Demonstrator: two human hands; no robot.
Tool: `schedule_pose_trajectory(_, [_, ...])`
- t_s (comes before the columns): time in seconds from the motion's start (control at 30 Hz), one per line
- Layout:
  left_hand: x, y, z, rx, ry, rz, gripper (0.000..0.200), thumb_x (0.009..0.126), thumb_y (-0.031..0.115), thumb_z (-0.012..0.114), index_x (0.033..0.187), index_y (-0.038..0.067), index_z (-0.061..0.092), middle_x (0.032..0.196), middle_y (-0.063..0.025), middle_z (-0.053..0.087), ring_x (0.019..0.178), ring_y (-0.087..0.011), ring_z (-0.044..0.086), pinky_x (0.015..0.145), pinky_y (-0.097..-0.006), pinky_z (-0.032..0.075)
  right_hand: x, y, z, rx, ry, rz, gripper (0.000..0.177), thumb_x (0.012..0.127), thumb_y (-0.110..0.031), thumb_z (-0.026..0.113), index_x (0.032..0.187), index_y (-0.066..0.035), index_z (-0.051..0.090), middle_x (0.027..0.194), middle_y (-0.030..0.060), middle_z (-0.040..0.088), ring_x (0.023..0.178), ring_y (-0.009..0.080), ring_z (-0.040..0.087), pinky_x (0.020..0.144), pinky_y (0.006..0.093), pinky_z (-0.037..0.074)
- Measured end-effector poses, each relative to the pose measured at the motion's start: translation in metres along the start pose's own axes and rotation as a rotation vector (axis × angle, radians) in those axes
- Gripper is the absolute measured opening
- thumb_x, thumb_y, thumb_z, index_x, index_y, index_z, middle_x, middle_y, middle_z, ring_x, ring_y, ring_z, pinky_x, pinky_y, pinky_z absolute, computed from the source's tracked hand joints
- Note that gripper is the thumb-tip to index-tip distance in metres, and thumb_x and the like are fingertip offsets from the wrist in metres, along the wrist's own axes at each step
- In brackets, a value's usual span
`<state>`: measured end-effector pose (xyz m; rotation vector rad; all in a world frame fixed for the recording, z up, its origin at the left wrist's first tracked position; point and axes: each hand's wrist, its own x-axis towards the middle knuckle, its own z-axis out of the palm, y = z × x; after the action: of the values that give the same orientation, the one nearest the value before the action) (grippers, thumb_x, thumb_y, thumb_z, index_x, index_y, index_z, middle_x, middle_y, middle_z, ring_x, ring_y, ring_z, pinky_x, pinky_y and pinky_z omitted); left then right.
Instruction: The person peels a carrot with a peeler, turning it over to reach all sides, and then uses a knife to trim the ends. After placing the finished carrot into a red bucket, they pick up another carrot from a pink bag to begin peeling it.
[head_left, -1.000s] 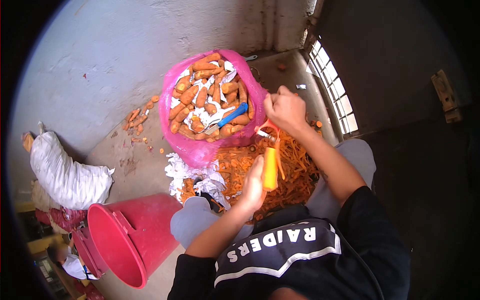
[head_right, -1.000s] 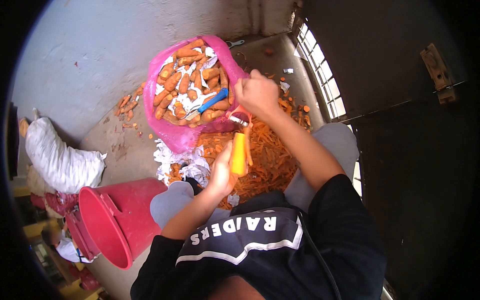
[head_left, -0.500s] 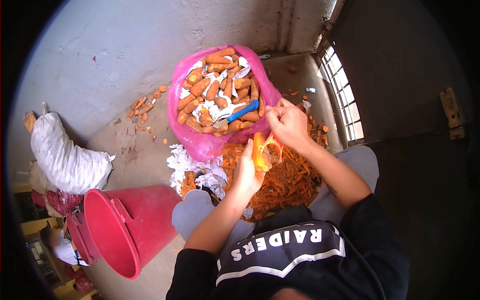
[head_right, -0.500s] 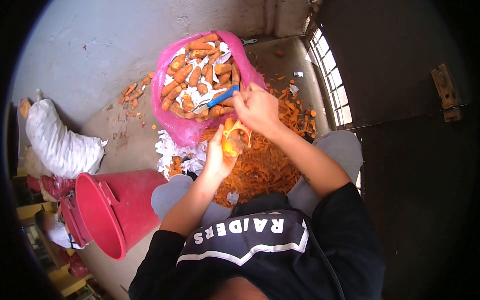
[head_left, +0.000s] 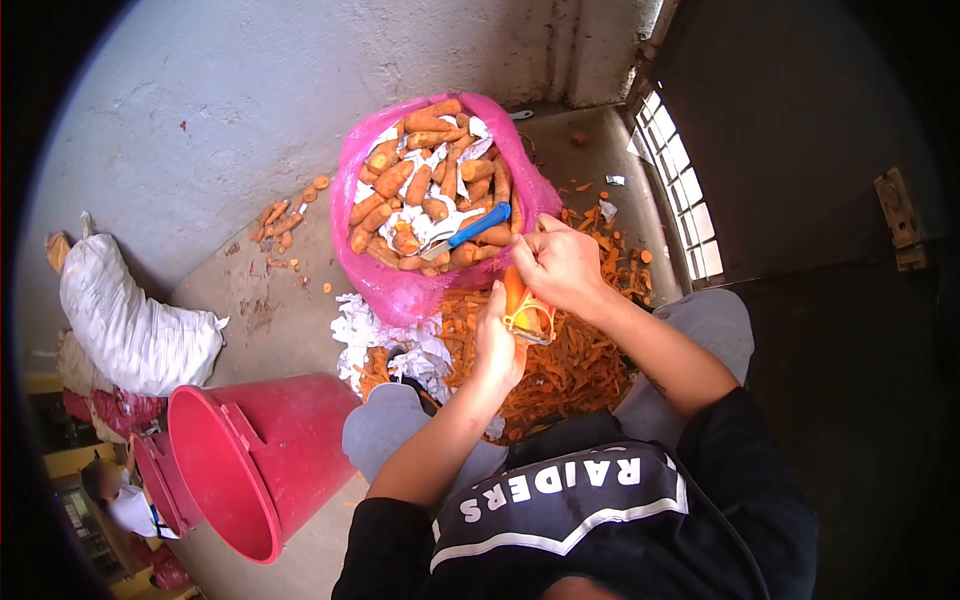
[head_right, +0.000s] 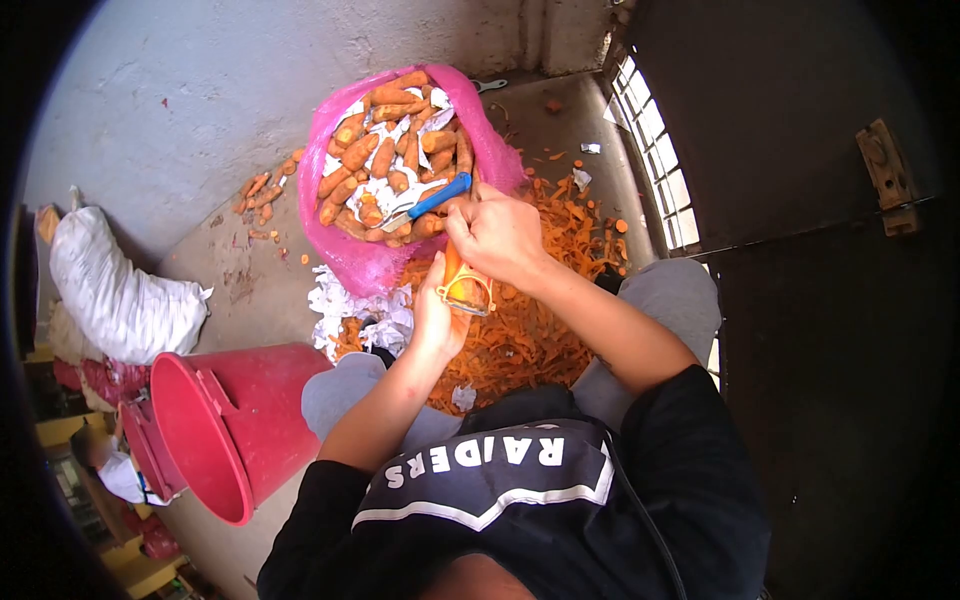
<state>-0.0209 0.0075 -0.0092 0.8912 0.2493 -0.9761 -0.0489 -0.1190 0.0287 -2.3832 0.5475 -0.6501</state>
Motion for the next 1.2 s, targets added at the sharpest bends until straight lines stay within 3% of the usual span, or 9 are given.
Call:
schedule_pose_trajectory(0.33, [-0.002, 0.009, 0.002, 0.08, 0.061, 0.051, 0.031, 0.1, 0.028, 0.04, 0.113, 0.004, 0.054, 0.096, -0.0064, 0.063, 0.081, -0.0144, 0.062, 0.069, -0.0297, 0.052, 0.004, 0.007, 0.011, 0.006, -0.05, 0.081, 0.036, 0.083, -0.027, 0.05, 0.054, -0.008, 0.059, 0.056, 0.0118, 0.053, 0.062, 0.0284, 0.057, 0.056, 0.0418, 0.045])
schedule_pose_trajectory(0.43, [-0.001, 0.009, 0.006, 0.082, 0.096, 0.067, 0.032, 0.1, 0.028, 0.039, 0.113, 0.004, 0.054, 0.097, -0.007, 0.063, 0.083, -0.0153, 0.063, 0.071, -0.0293, 0.053, 0.007, 0.007, 0.005, -0.039, -0.188, 0.12, 0.036, 0.087, -0.035, 0.046, 0.071, -0.012, 0.07, 0.078, 0.013, 0.064, 0.071, 0.0312, 0.062, 0.062, 0.0421, 0.049])
schedule_pose_trajectory(0.63, [0.005, 0.008, -0.005, 0.134, 0.037, 0.04, 0.034, 0.1, 0.028, 0.036, 0.115, 0.004, 0.054, 0.101, -0.009, 0.064, 0.087, -0.0183, 0.065, 0.071, -0.033, 0.056, 0.005, 0.016, 0.015, -0.018, -0.187, 0.122, 0.039, 0.087, -0.034, 0.045, 0.067, -0.01, 0.068, 0.073, 0.0132, 0.063, 0.071, 0.0316, 0.062, 0.063, 0.0426, 0.049])
schedule_pose_trajectory(0.83, [0.007, 0.006, -0.014, 0.123, 0.019, -0.111, 0.034, 0.1, 0.029, 0.037, 0.116, 0.004, 0.054, 0.1, -0.0089, 0.065, 0.086, -0.0192, 0.066, 0.068, -0.0347, 0.057, 0.008, 0.01, 0.007, -0.044, -0.261, 0.07, 0.038, 0.088, -0.032, 0.043, 0.069, -0.009, 0.068, 0.072, 0.0142, 0.065, 0.07, 0.0322, 0.062, 0.062, 0.0432, 0.05])
schedule_pose_trajectory(1.03, [0.012, 0.001, -0.025, 0.088, 0.018, -0.083, 0.032, 0.1, 0.029, 0.037, 0.113, 0.005, 0.054, 0.098, -0.0078, 0.065, 0.085, -0.0187, 0.066, 0.068, -0.0343, 0.057, 0.005, 0.011, 0.012, -0.044, -0.253, 0.084, 0.04, 0.089, -0.03, 0.042, 0.069, -0.007, 0.068, 0.07, 0.0151, 0.064, 0.069, 0.032, 0.062, 0.061, 0.0442, 0.05])
schedule_pose_trajectory(1.17, [0.009, 0.004, -0.024, 0.128, 0.03, -0.093, 0.032, 0.1, 0.031, 0.038, 0.11, 0.005, 0.055, 0.092, -0.0073, 0.064, 0.076, -0.019, 0.064, 0.059, -0.0322, 0.054, 0.005, 0.012, 0.012, -0.057, -0.18, 0.019, 0.044, 0.089, -0.033, 0.041, 0.067, -0.003, 0.066, 0.07, 0.0172, 0.064, 0.069, 0.0339, 0.063, 0.061, 0.0455, 0.05])
schedule_pose_trajectory(1.2, [0.004, 0.006, -0.018, 0.16, 0.02, -0.077, 0.032, 0.1, 0.031, 0.038, 0.109, 0.005, 0.055, 0.09, -0.0075, 0.064, 0.074, -0.0192, 0.064, 0.056, -0.0316, 0.052, 0.006, 0.013, 0.012, -0.06, -0.183, 0.147, 0.045, 0.089, -0.034, 0.041, 0.066, -0.002, 0.066, 0.07, 0.0176, 0.064, 0.069, 0.0348, 0.063, 0.061, 0.0459, 0.05])
